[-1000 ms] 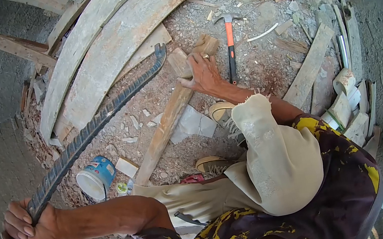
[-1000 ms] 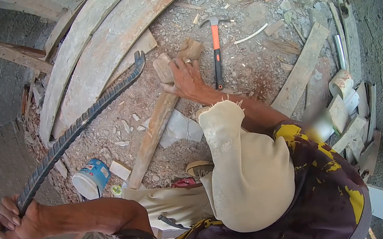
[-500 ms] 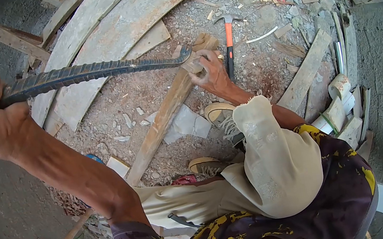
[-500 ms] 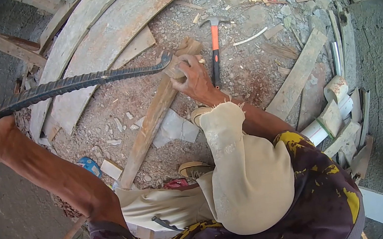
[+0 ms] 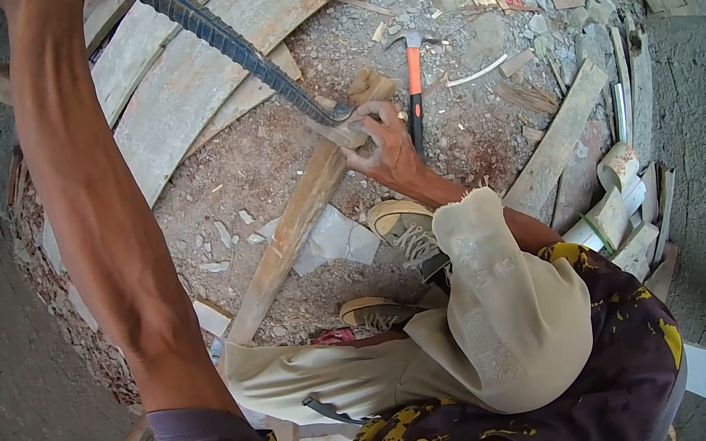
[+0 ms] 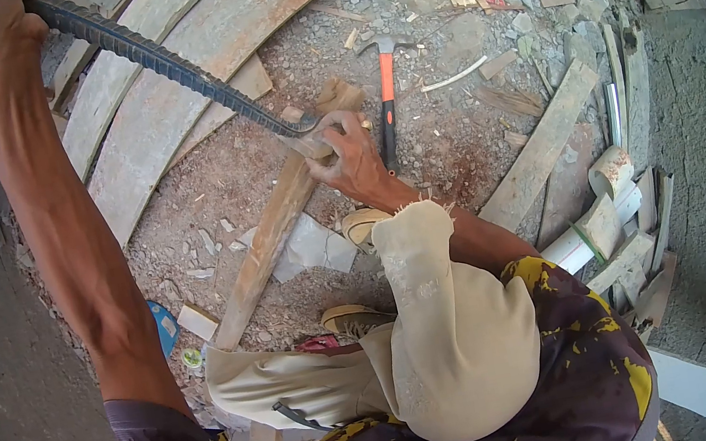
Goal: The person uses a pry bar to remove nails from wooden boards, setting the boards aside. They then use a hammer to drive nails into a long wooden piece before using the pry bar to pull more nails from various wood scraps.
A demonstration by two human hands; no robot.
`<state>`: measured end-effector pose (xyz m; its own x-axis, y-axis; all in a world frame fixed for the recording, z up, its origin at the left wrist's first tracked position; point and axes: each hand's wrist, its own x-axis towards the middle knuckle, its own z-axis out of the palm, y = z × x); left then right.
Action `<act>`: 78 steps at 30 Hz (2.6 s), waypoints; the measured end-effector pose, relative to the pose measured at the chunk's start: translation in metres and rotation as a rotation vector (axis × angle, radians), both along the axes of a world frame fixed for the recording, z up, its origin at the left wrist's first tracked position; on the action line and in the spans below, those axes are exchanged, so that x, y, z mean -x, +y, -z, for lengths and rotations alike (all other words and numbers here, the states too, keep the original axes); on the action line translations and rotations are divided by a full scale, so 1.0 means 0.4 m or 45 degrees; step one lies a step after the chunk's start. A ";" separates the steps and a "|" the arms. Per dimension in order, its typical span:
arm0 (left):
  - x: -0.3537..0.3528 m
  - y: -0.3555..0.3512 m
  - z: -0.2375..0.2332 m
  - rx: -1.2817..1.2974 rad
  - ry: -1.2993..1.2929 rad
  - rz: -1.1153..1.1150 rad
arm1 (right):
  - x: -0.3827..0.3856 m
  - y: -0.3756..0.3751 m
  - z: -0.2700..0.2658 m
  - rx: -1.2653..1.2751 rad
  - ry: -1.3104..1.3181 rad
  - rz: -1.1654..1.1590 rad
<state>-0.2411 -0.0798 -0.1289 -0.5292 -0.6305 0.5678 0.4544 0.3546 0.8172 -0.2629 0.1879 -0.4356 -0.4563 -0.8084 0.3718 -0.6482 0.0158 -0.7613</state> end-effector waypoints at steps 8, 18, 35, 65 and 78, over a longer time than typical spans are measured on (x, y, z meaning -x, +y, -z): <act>0.016 0.011 0.022 -0.167 0.003 -0.356 | 0.013 0.006 -0.015 -0.074 -0.069 -0.003; -0.420 -0.119 -0.192 -0.275 0.149 0.334 | 0.006 0.014 0.001 -0.137 -0.161 0.015; -1.125 0.296 0.296 -0.836 0.884 -0.418 | -0.021 0.090 0.027 -0.189 0.013 0.042; -1.031 0.127 -0.104 -0.294 0.695 -0.242 | -0.049 0.019 0.007 -0.525 -0.288 0.333; -0.925 0.224 -0.044 -0.343 0.665 0.219 | -0.052 0.024 0.008 -0.324 -0.383 0.503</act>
<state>0.1288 0.0099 -0.1114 -0.3307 -0.7181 0.6124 0.8514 0.0528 0.5218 -0.2421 0.1976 -0.4387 -0.7987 -0.6017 -0.0061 -0.3104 0.4206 -0.8525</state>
